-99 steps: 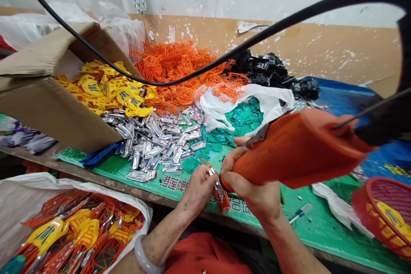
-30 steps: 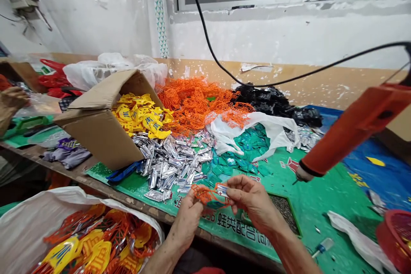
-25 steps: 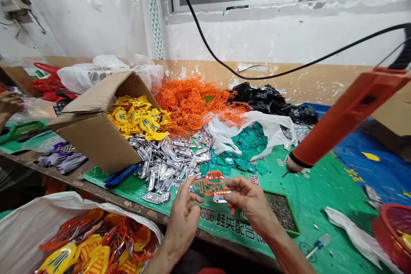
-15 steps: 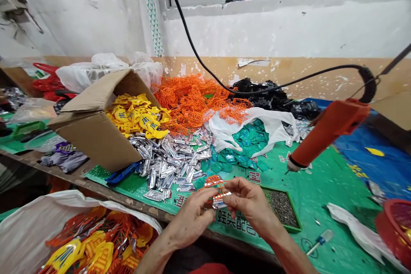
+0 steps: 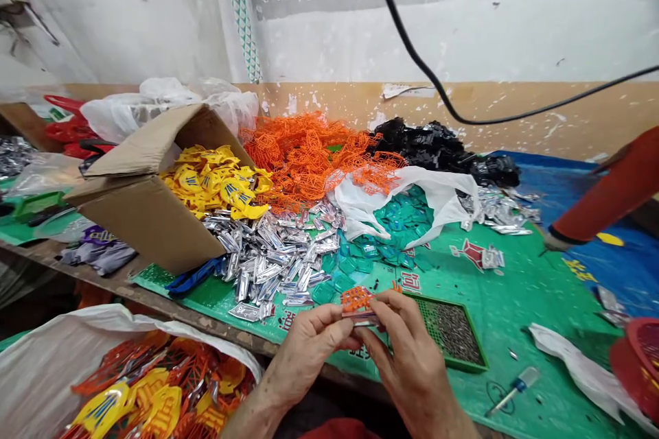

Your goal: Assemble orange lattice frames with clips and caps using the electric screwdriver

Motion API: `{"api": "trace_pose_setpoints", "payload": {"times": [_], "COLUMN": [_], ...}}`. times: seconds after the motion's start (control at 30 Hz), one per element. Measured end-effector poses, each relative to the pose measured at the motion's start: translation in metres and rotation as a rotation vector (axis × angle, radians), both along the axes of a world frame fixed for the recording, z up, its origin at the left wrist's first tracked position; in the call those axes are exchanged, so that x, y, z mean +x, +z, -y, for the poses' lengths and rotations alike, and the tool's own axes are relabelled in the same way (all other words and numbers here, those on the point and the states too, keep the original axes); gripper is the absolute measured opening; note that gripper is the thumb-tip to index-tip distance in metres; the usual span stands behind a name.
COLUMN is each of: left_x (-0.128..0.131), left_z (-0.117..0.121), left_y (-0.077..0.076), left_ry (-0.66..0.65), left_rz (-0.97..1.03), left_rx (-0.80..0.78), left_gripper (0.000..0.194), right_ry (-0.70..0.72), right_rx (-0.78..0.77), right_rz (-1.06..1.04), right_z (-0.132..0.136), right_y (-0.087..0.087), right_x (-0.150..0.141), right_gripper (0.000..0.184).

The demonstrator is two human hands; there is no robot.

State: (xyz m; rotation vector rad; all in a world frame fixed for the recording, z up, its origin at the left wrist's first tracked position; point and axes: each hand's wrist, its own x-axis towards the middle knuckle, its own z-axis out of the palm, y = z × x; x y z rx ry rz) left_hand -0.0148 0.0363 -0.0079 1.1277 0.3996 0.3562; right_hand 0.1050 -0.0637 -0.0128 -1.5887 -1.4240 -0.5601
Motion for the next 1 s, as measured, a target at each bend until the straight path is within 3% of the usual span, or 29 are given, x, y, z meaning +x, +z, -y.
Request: {"api": "trace_pose_setpoints", "payload": {"times": [0.17, 0.33, 0.47, 0.57, 0.7, 1.0], "left_x": [0.0, -0.004, -0.006, -0.006, -0.005, -0.006], "left_z": [0.002, 0.001, -0.001, -0.001, -0.001, 0.002], "left_y": [0.0, 0.001, -0.001, -0.001, 0.003, 0.008], "left_ry": [0.011, 0.087, 0.156, 0.174, 0.178, 0.154], "left_rz": [0.001, 0.065, 0.153, 0.245, 0.313, 0.347], "left_rx": [0.26, 0.666, 1.008, 1.18, 1.274, 1.323], "left_gripper": [0.025, 0.021, 0.022, 0.022, 0.02, 0.016], "right_ry": [-0.002, 0.098, 0.139, 0.155, 0.155, 0.175], "right_rx": [0.029, -0.037, -0.018, 0.0, -0.011, -0.002], "right_rz": [-0.034, -0.215, -0.219, -0.186, -0.162, -0.119], "right_z": [0.007, 0.02, 0.028, 0.033, 0.039, 0.045], "right_y": [0.003, 0.012, 0.013, 0.014, 0.01, -0.005], "right_x": [0.002, 0.009, 0.011, 0.01, 0.011, 0.01], "right_gripper": [0.017, 0.005, 0.01, 0.017, 0.024, 0.025]}}
